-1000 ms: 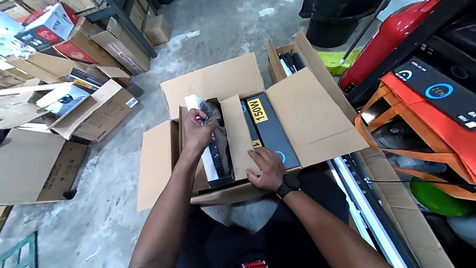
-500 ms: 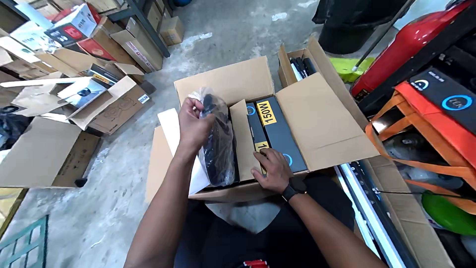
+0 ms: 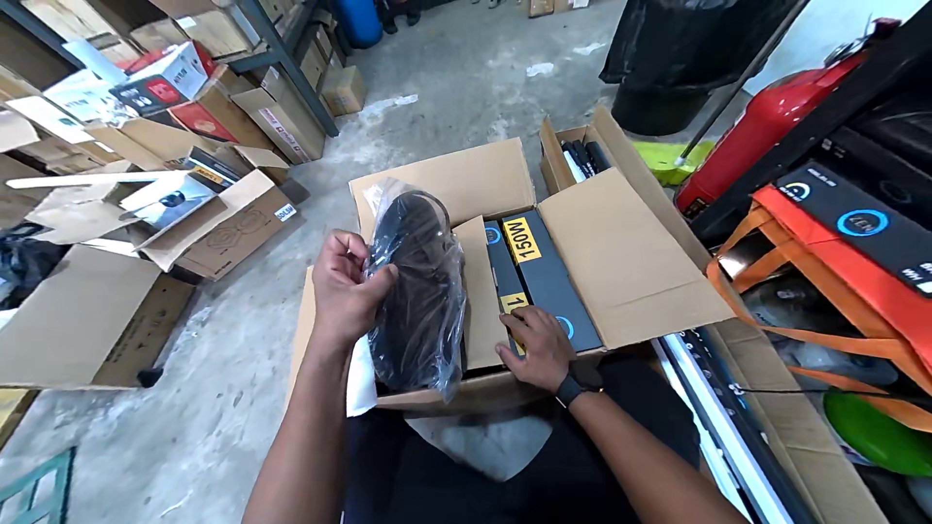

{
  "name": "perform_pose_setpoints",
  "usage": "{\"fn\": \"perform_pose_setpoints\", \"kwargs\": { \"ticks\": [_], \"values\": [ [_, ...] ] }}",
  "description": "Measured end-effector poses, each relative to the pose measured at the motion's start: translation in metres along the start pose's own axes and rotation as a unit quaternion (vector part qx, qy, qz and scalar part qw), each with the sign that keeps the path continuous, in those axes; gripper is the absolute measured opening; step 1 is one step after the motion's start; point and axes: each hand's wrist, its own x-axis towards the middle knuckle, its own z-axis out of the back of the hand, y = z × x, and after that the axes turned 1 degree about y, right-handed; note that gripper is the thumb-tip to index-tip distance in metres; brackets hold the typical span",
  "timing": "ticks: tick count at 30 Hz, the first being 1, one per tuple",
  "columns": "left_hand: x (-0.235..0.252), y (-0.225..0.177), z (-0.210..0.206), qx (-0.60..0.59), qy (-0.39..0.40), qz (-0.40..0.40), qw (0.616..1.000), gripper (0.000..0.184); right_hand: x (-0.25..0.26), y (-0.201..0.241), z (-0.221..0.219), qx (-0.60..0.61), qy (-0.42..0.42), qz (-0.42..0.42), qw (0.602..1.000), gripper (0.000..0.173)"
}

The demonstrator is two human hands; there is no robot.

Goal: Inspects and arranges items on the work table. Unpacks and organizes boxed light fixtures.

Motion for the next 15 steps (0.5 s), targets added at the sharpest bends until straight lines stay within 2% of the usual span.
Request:
{"fn": "perform_pose_setpoints", "kwargs": {
  "ticks": [5,8,10,13,14,15],
  "values": [
    [-0.047,-0.003,-0.029,0.042,0.012,-0.045,0.998,0.035,-0.001,-0.001,0.003,0.017,0.000,-0.019,1.000,0.063],
    [-0.072,-0.008,-0.053,0.083,0.052,-0.083,0.992,0.023,-0.001,-0.002,0.008,0.095,-0.019,-0.054,0.994,0.066],
    [-0.082,-0.011,-0.068,0.152,0.100,-0.114,0.977,0.014,0.009,0.006,0.027,0.253,-0.034,-0.121,0.959,0.073],
    [-0.094,-0.015,-0.100,0.231,0.162,-0.185,0.941,0.006,0.041,0.027,0.082,0.448,-0.105,-0.180,0.869,0.111],
    [-0.100,-0.015,-0.111,0.241,0.186,-0.203,0.931,0.005,0.048,0.033,0.101,0.479,-0.099,-0.197,0.850,0.111],
    [-0.107,-0.014,-0.123,0.247,0.205,-0.216,0.922,0.004,0.052,0.036,0.116,0.499,-0.080,-0.216,0.835,0.104]
  ]
}}
